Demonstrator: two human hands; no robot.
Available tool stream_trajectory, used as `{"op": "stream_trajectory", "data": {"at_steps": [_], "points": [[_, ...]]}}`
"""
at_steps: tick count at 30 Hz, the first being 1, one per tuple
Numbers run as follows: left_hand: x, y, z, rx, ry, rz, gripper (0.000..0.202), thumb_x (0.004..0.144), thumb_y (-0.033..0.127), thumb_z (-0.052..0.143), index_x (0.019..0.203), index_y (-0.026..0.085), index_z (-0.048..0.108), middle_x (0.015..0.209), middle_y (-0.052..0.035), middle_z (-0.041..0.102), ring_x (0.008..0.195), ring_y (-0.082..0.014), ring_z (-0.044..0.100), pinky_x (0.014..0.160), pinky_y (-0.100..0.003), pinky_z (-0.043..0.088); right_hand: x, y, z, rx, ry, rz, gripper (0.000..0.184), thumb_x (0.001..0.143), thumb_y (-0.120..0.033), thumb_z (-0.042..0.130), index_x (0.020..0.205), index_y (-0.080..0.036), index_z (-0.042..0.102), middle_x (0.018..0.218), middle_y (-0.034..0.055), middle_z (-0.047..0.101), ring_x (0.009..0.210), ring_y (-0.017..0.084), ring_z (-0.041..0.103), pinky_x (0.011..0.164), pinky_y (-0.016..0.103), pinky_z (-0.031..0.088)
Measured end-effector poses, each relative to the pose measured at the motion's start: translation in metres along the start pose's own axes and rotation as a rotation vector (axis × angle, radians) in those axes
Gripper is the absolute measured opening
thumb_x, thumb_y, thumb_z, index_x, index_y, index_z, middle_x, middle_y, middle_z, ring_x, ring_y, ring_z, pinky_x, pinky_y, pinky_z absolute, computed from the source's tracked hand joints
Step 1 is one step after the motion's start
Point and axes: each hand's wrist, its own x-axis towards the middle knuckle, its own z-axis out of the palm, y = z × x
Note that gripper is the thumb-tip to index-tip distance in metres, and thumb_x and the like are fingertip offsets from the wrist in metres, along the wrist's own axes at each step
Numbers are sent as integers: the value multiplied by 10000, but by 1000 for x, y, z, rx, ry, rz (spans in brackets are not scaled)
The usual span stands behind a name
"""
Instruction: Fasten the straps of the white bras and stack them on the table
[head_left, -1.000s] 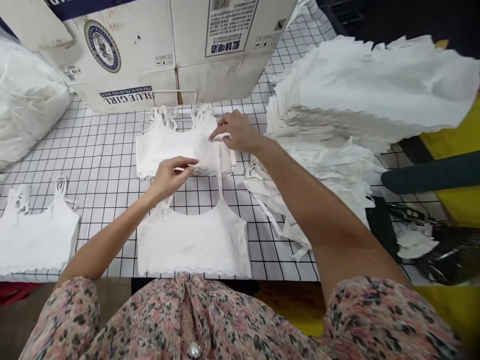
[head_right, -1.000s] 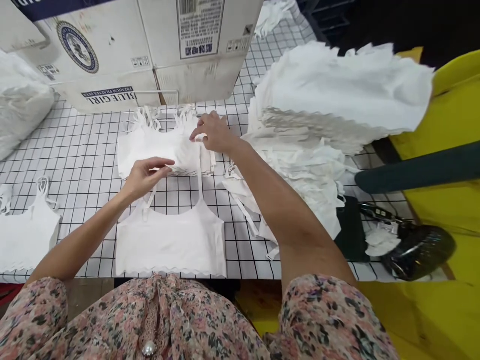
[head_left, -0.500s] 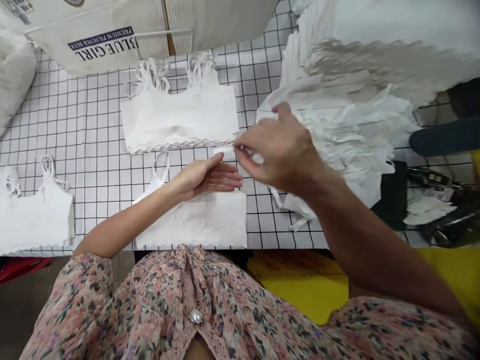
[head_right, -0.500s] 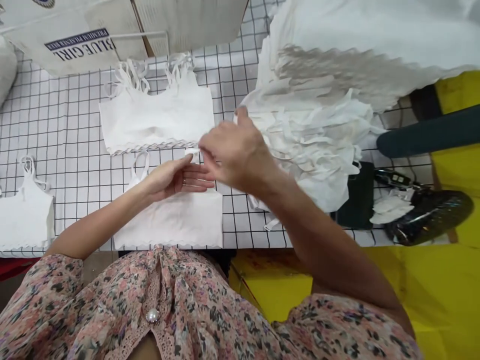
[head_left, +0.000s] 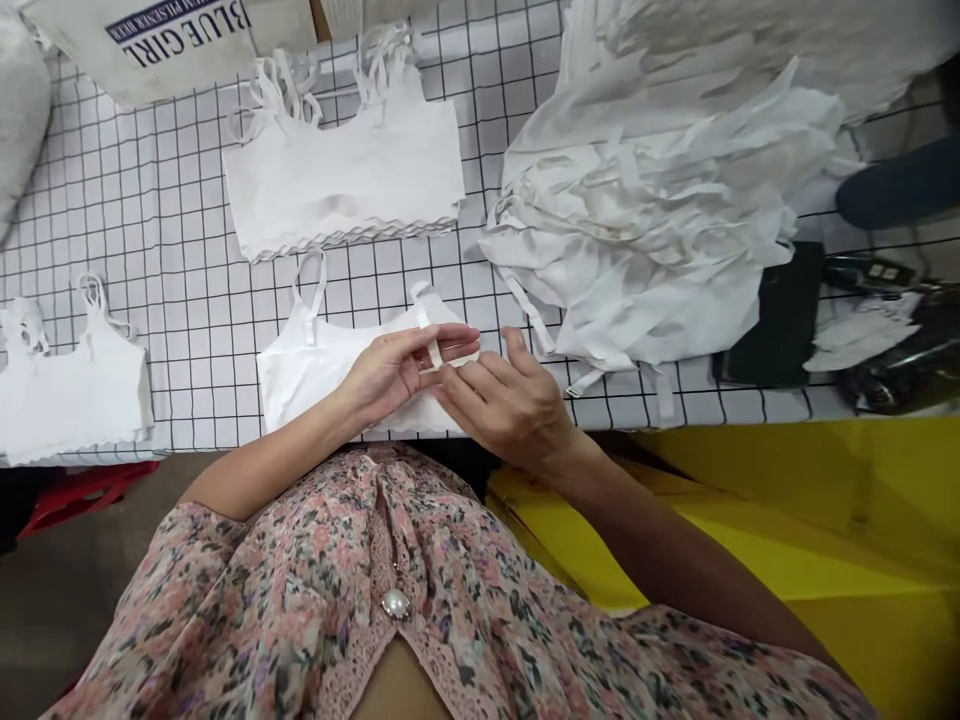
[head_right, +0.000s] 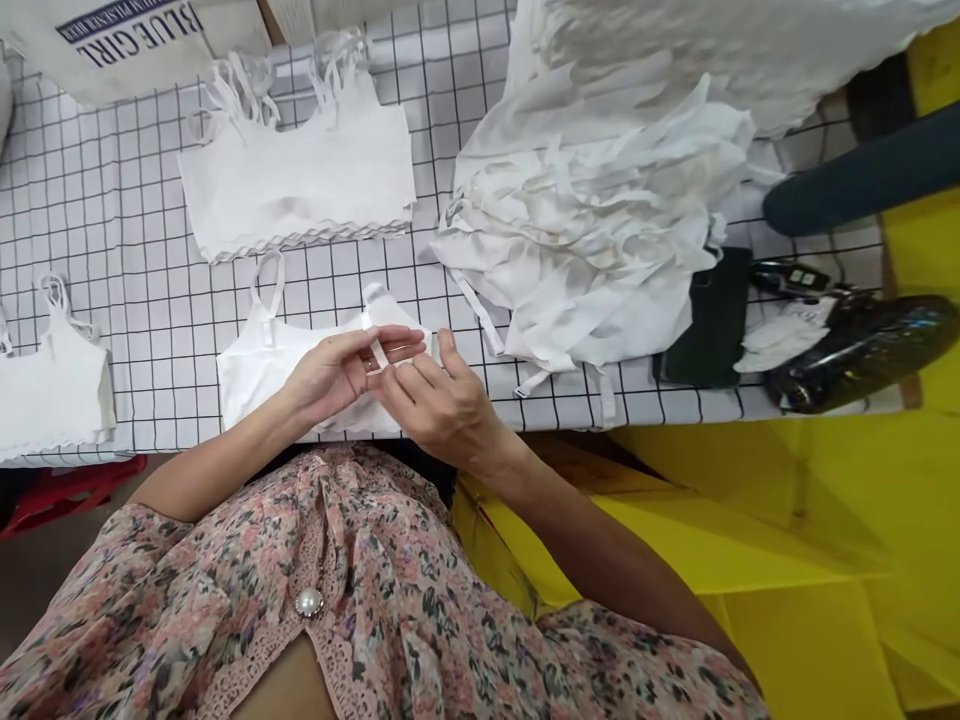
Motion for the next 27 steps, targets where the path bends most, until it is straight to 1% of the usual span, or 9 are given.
{"op": "stream_trajectory", "data": {"at_steps": [2, 4, 6, 8, 11, 17, 19, 22, 27], "points": [[-4, -2, 0, 55, -31, 15, 244, 932, 378, 775, 1063, 189, 857, 1380, -134, 811, 1423, -349, 707, 1134, -481, 638, -2, -1, -3, 115, 104, 66, 301, 1093, -459, 642, 1126, -204, 799, 915, 94, 763, 861, 244, 710, 987, 513, 652], [-6, -2, 1, 87, -91, -3, 295, 937, 402, 797, 1136, 192, 857, 1361, -156, 810, 1386, -367, 724, 1065, -485, 669, 1, 1, -5, 335, 132, 248, 332, 1079, -495, 666, 1133, -192, 789, 898, 86, 765, 775, 213, 704, 763, 394, 640], [-6, 0, 3, 114, -118, -21, 317, 945, 384, 800, 1185, 184, 855, 1322, -168, 817, 1359, -361, 732, 1035, -457, 676, 6, 5, -6, 613, 42, 438, 357, 1030, -551, 729, 1032, -200, 790, 816, 52, 735, 680, 184, 665, 632, 344, 588], [-3, 4, 5, 156, -101, -39, 307, 959, 367, 791, 1193, 180, 857, 1300, -163, 822, 1312, -338, 748, 1006, -415, 675, 11, 10, -6, 827, -101, 527, 435, 929, -637, 823, 906, -205, 784, 752, 31, 700, 640, 172, 625, 575, 330, 545], [5, 12, 7, 234, -88, -72, 296, 990, 392, 774, 1193, 191, 851, 1330, -150, 817, 1235, -315, 770, 948, -394, 672, 14, 17, -6, 914, -227, 546, 478, 853, -671, 882, 785, -211, 771, 671, 11, 629, 623, 152, 557, 564, 315, 491], [14, 25, 6, 316, -71, 8, 240, 999, 362, 753, 1137, 193, 855, 1410, -123, 796, 1351, -311, 725, 1049, -424, 642, 10, 18, -13, 910, -197, 530, 403, 830, -598, 904, 778, -211, 806, 812, 46, 631, 723, 160, 569, 569, 291, 469], [12, 22, 4, 288, -65, 0, 236, 1020, 357, 731, 1122, 177, 843, 1366, -141, 812, 1339, -301, 735, 1111, -446, 611, 9, 12, -19, 950, -291, 502, 412, 866, -575, 873, 733, -201, 761, 781, 42, 606, 741, 161, 566, 562, 265, 447], [5, 13, -3, 187, -49, -95, 281, 1078, 373, 639, 1115, 152, 810, 1275, -169, 839, 1232, -283, 777, 1167, -481, 574, 5, 0, -26, 1034, -480, 512, 513, 910, -597, 833, 669, -183, 651, 704, 15, 548, 687, 127, 495, 578, 245, 416], [-3, 0, -16, 27, -37, -192, 339, 1125, 379, 512, 1123, 151, 764, 1140, -170, 864, 1127, -273, 813, 1193, -509, 552, -7, -11, -28, 1100, -588, 561, 556, 942, -622, 792, 668, -180, 596, 670, -7, 498, 638, 104, 418, 575, 248, 357]]}}
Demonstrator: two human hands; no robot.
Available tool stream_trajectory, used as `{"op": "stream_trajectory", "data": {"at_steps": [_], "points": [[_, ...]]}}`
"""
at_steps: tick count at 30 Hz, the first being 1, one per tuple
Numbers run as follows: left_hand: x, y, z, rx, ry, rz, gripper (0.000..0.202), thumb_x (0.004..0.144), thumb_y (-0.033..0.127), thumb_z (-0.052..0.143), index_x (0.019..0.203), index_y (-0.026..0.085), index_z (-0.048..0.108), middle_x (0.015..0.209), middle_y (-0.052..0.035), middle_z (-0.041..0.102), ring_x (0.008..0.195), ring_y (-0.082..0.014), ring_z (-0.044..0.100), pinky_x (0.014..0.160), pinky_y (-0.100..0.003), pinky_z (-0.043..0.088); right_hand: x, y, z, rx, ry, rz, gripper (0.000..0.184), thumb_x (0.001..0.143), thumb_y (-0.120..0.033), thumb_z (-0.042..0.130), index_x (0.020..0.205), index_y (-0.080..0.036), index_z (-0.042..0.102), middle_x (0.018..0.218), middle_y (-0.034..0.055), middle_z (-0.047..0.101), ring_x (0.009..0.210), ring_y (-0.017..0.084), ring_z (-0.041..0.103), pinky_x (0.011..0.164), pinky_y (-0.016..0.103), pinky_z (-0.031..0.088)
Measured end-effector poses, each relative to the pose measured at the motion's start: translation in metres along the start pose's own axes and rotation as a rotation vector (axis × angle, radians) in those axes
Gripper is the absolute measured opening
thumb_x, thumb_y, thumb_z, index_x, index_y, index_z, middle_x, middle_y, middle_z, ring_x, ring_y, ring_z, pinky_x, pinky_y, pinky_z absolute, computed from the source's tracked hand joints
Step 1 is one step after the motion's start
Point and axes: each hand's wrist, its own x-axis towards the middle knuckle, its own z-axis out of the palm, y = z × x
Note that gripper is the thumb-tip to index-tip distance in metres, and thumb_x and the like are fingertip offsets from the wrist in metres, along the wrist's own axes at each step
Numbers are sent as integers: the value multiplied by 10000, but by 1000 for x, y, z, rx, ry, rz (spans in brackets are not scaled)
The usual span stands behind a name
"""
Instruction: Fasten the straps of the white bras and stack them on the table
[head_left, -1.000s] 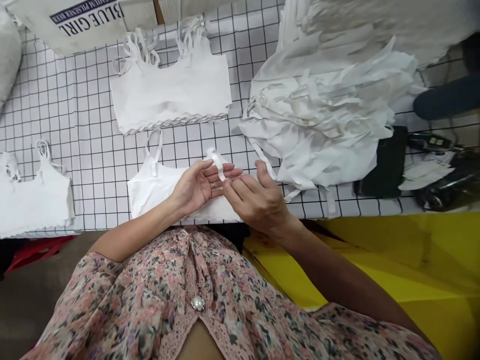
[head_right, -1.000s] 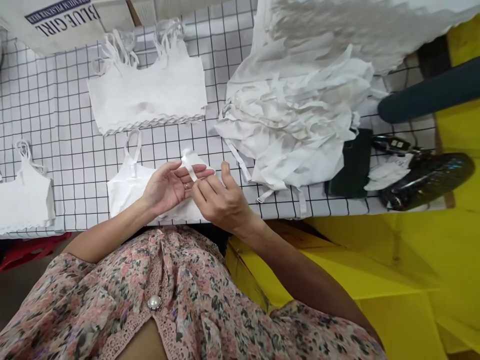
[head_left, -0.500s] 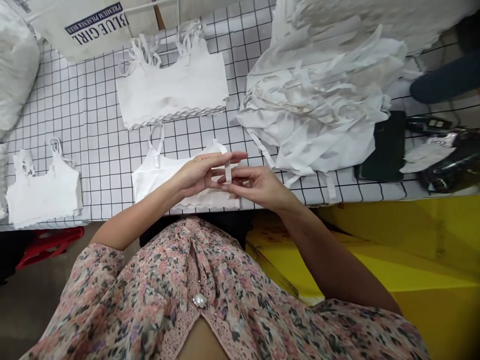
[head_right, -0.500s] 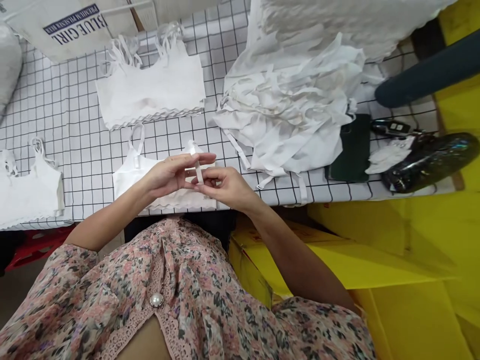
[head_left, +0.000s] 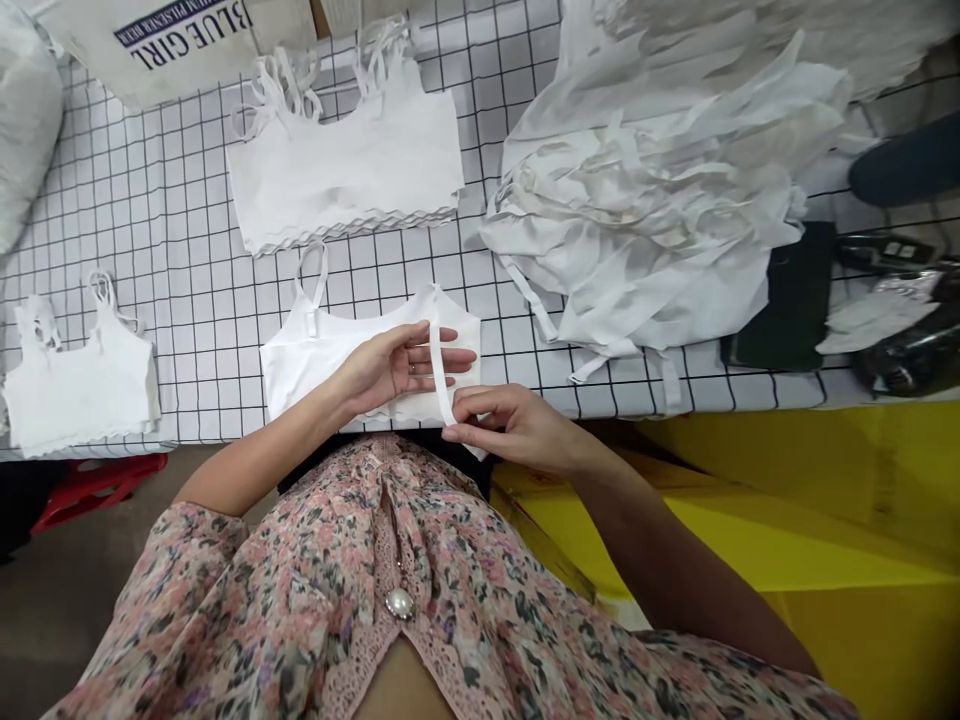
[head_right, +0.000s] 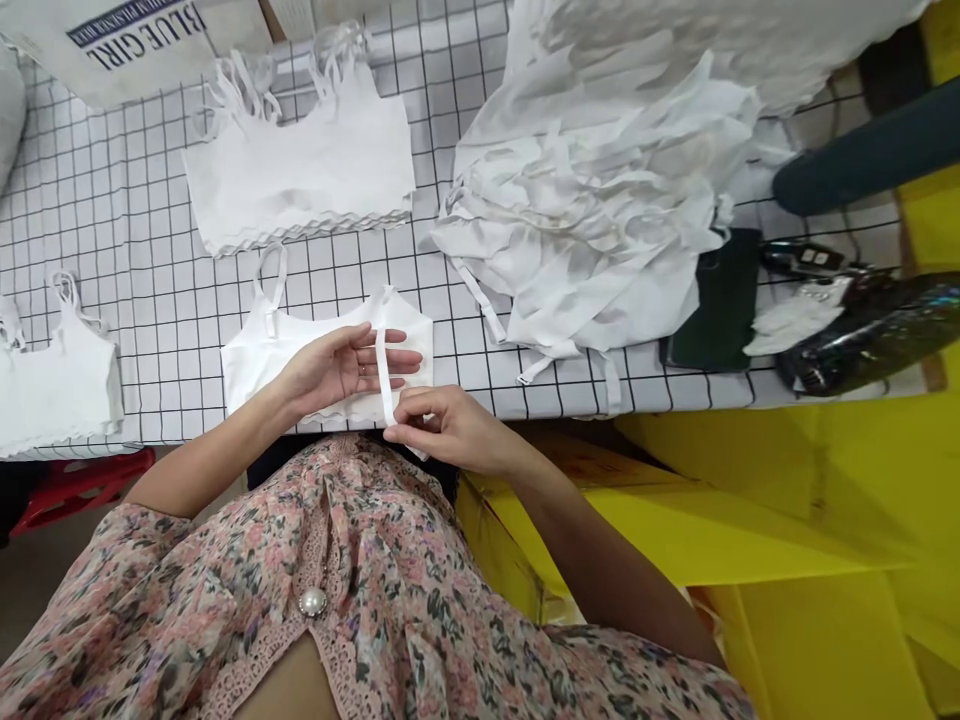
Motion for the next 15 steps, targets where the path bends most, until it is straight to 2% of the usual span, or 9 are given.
{"op": "stream_trajectory", "data": {"at_steps": [4, 8, 10, 12, 15], "points": [[0, 1, 0, 55, 35, 27, 237, 1060, 372, 681, 1149, 161, 740, 1100, -165, 866, 1077, -267, 828, 1137, -485, 586, -7, 0, 6, -181, -21, -95, 407, 1025, -436, 683, 716, -184, 599, 691, -6, 528, 640, 109, 465, 606, 252, 365], [5, 8, 7, 292, 115, 132, 257, 974, 350, 839, 1103, 151, 740, 931, -103, 855, 867, -202, 815, 990, -425, 634, -17, -11, 16, -555, 106, -244, 316, 1038, -208, 579, 723, -188, 546, 741, 9, 572, 650, 116, 481, 634, 272, 358], [8, 10, 9, 336, 111, 150, 194, 993, 324, 801, 1044, 141, 763, 894, -86, 846, 837, -179, 806, 961, -395, 641, -19, -15, 19, -645, 167, -281, 264, 1045, -217, 609, 783, -182, 614, 815, 33, 627, 680, 126, 517, 641, 279, 387], [11, 12, 10, 281, 76, 139, 185, 1011, 310, 746, 997, 132, 792, 977, -111, 857, 939, -188, 819, 988, -380, 646, -14, -14, 17, -564, 281, -278, 154, 1047, -301, 682, 963, -178, 720, 870, 41, 668, 702, 134, 566, 653, 278, 461], [14, 11, 7, 191, 38, 133, 184, 977, 299, 755, 1008, 136, 832, 1118, -135, 855, 1072, -214, 810, 996, -365, 654, 9, -4, 5, -225, 546, -182, 308, 998, -454, 773, 1143, -183, 749, 828, 18, 666, 670, 130, 589, 607, 273, 549]]}}
